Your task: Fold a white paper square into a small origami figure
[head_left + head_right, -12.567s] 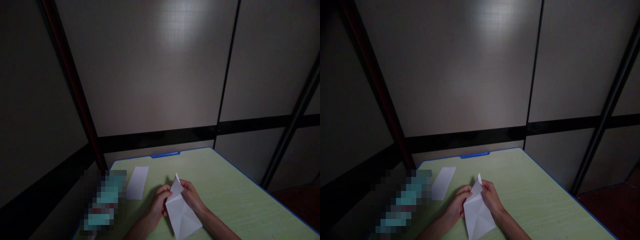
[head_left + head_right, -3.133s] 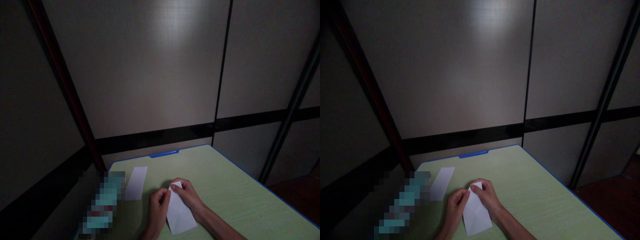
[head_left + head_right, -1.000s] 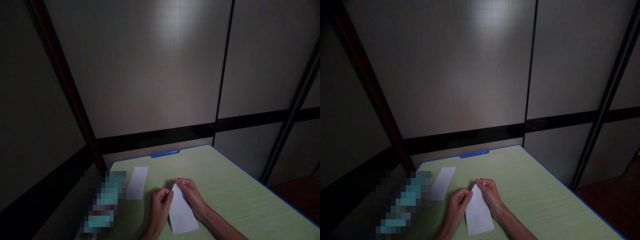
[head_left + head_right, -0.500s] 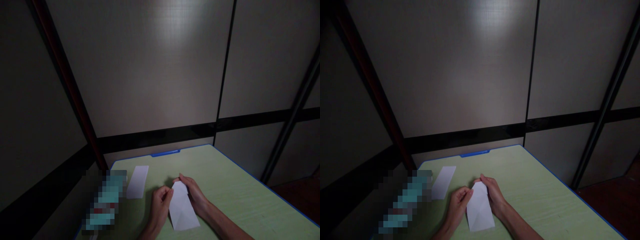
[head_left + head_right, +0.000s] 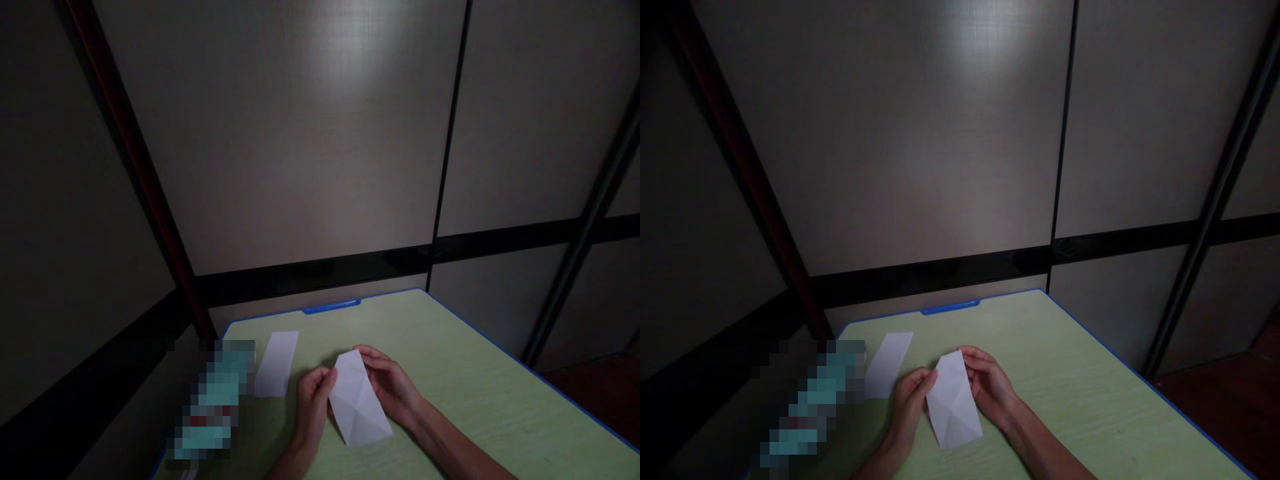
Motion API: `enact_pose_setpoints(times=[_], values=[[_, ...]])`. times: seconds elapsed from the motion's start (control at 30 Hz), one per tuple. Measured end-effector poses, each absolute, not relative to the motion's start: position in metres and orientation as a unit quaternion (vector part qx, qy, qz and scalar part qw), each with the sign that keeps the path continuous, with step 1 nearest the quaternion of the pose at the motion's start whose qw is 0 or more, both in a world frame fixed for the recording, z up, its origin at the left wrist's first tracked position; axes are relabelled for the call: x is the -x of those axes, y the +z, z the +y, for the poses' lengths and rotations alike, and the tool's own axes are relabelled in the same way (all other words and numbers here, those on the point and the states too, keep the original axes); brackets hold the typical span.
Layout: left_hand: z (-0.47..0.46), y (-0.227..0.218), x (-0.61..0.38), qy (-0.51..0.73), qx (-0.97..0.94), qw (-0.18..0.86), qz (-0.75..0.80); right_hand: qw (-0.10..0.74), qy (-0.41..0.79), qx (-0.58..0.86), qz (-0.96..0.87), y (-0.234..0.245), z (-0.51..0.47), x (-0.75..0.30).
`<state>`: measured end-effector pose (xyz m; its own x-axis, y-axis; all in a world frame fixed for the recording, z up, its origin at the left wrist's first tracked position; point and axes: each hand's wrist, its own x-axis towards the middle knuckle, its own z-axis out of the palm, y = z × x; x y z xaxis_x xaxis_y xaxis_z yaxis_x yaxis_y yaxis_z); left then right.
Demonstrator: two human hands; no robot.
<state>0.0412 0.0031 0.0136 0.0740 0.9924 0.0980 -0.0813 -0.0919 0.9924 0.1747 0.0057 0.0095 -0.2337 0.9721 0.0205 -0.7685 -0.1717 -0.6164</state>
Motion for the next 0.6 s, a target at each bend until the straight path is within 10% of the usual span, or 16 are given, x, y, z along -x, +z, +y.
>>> enact_pose_setpoints(times=[0.6], values=[[0.002,0.012,-0.041,0.510,-0.528,0.523,0.433,0.611,0.668,0.253,-0.342,0.014,0.001,-0.164]])
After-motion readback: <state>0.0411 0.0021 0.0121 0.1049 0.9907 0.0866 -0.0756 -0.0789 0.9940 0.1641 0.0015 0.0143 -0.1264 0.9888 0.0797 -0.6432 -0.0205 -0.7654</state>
